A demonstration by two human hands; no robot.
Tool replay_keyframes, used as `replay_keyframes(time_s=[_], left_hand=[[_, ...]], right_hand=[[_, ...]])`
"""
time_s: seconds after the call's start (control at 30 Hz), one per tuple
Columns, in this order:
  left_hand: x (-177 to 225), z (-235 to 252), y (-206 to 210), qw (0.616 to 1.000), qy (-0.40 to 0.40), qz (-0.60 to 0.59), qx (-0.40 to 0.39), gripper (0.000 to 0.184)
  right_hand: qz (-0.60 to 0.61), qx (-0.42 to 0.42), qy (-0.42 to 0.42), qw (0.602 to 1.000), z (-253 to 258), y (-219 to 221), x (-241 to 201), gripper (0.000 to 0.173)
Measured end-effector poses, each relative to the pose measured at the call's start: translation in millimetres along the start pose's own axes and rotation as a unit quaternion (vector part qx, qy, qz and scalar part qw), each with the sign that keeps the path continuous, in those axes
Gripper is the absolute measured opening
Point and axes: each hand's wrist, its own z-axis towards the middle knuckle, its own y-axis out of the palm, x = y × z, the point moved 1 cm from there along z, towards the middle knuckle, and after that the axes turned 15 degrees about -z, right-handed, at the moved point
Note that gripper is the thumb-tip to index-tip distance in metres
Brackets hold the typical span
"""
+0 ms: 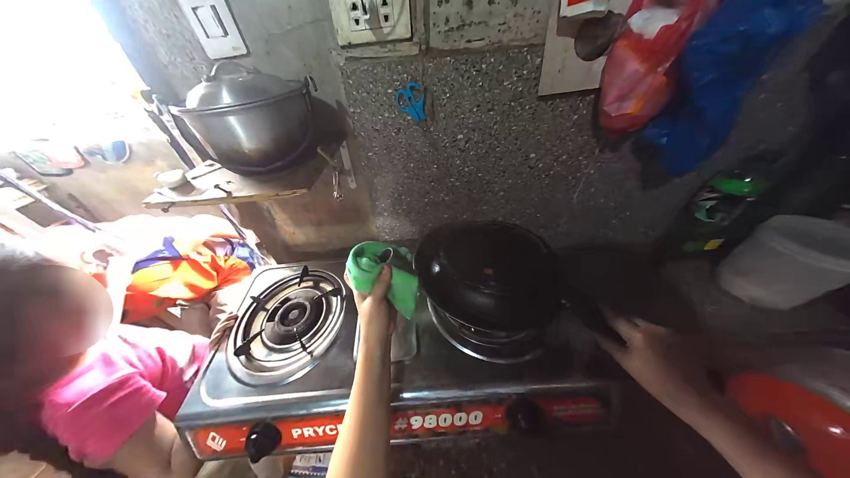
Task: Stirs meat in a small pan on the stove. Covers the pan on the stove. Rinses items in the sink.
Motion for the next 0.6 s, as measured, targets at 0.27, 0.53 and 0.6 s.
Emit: replay_keyframes(time_s=[0.27, 0.53, 0.6], left_hand=[[1.6, -10.8, 1.3, 0.999, -0.03, 0.031, 0.002, 0.036], [-3.1, -7.7, 1.1, 1.0, -0.016, 0.008, 0.009, 0.035], [-3.8, -6.7, -0.4, 1.0, -0.018, 0.005, 0.002, 0.035]], right_hand=[[0.055, -0.051, 0.01, 0.997, 8.6, 3.9, 10.1, 0.044], [0.111, -0.147, 0.023, 0.983, 16.5, -9.8, 10.1, 0.043], [0.109, -0.18, 0.027, 0.977, 21.2, -15.5, 11.6, 0.045]])
